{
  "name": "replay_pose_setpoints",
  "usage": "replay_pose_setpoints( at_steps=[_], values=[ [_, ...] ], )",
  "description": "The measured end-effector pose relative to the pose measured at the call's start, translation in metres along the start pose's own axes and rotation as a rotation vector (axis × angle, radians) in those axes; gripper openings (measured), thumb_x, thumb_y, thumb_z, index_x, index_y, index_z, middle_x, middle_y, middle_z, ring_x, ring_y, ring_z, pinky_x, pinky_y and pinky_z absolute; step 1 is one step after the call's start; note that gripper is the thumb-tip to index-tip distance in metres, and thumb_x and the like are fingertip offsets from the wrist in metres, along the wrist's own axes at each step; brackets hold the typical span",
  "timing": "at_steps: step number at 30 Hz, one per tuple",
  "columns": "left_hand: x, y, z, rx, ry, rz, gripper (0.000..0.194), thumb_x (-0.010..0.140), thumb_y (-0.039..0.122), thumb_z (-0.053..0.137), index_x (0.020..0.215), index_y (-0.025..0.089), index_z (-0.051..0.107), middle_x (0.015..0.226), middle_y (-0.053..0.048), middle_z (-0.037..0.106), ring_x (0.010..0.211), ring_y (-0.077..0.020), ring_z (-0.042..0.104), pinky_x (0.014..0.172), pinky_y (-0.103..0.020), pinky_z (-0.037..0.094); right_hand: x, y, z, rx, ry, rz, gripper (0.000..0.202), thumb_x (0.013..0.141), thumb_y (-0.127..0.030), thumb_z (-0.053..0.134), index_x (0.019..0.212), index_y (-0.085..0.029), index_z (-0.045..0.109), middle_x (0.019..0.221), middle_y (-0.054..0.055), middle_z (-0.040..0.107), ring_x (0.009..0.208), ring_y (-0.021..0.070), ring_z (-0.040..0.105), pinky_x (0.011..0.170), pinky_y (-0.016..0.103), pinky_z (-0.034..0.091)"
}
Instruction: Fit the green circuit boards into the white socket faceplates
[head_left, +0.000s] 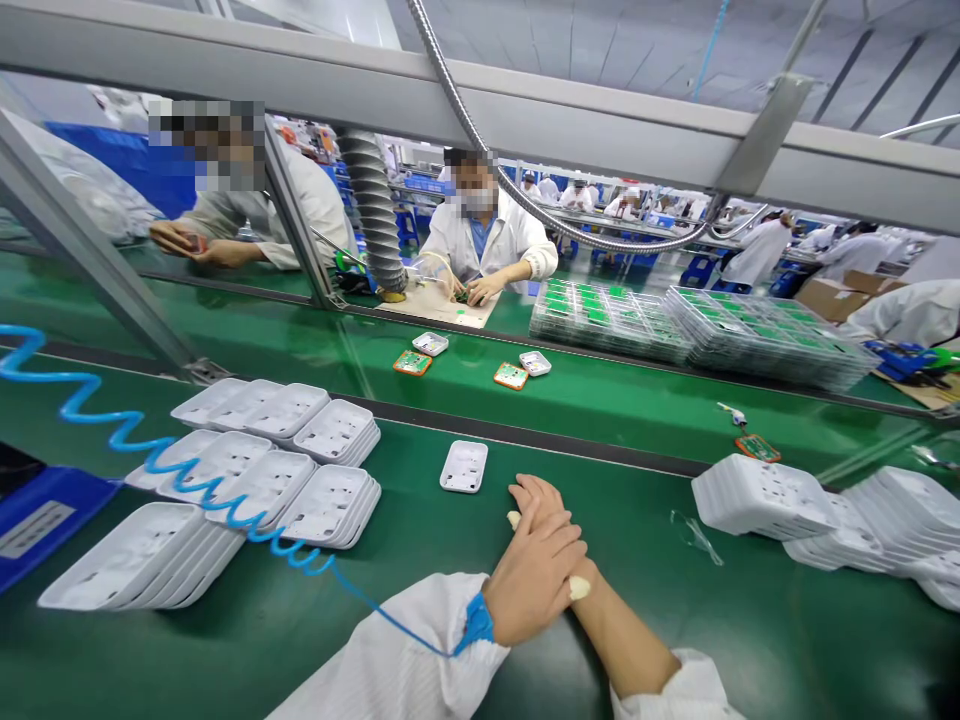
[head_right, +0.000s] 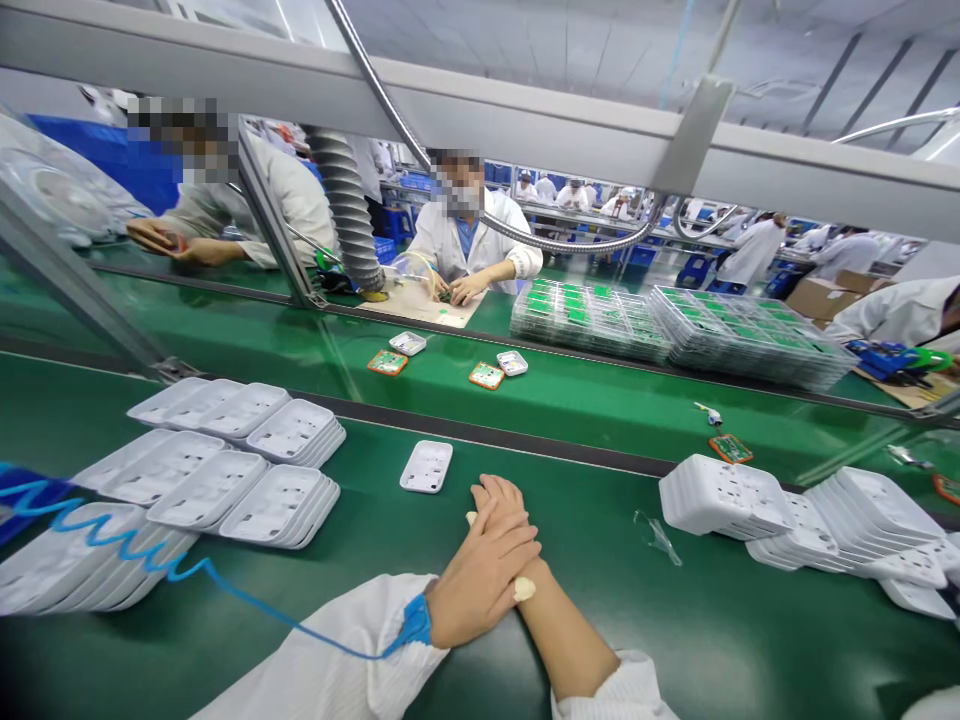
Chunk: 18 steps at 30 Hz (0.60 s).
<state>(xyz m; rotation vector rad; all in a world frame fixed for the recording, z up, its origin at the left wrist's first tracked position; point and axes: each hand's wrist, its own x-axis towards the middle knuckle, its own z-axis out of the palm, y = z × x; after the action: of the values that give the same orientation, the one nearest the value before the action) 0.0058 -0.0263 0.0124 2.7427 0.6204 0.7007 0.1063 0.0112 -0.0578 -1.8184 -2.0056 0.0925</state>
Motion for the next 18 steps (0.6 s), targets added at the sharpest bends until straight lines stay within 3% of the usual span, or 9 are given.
replay_pose_setpoints(
  at_steps=[8,18],
  values=[
    [-0.0001,-0.0008,-0.0008,-0.012,-0.016,-0.001,0.034,0.084,0.029,0.048,0.116,0.02,0.054,0.118,-0.005,0.058,0.121,-0.0227,0.041,0.111,-0.047,0.01,-0.0014,-0.0014,-0.0049,0.016,0.011,0.011,0.033,0.086,-0.02,0.044,0.115,-0.028,0.057,0.131,0.001,0.05,0.122,0.0187,0.042,0.102,0.038,0.034],
    [-0.0005,-0.0012,-0.0014,-0.028,-0.015,0.004,0.035,0.084,0.03,0.047,0.117,0.019,0.054,0.12,-0.005,0.057,0.122,-0.0238,0.04,0.111,-0.046,0.009,-0.0025,0.003,0.0042,0.014,0.009,-0.017,0.035,0.087,-0.021,0.043,0.119,-0.028,0.055,0.131,0.003,0.049,0.124,0.0189,0.04,0.103,0.039,0.034]
  ],
)
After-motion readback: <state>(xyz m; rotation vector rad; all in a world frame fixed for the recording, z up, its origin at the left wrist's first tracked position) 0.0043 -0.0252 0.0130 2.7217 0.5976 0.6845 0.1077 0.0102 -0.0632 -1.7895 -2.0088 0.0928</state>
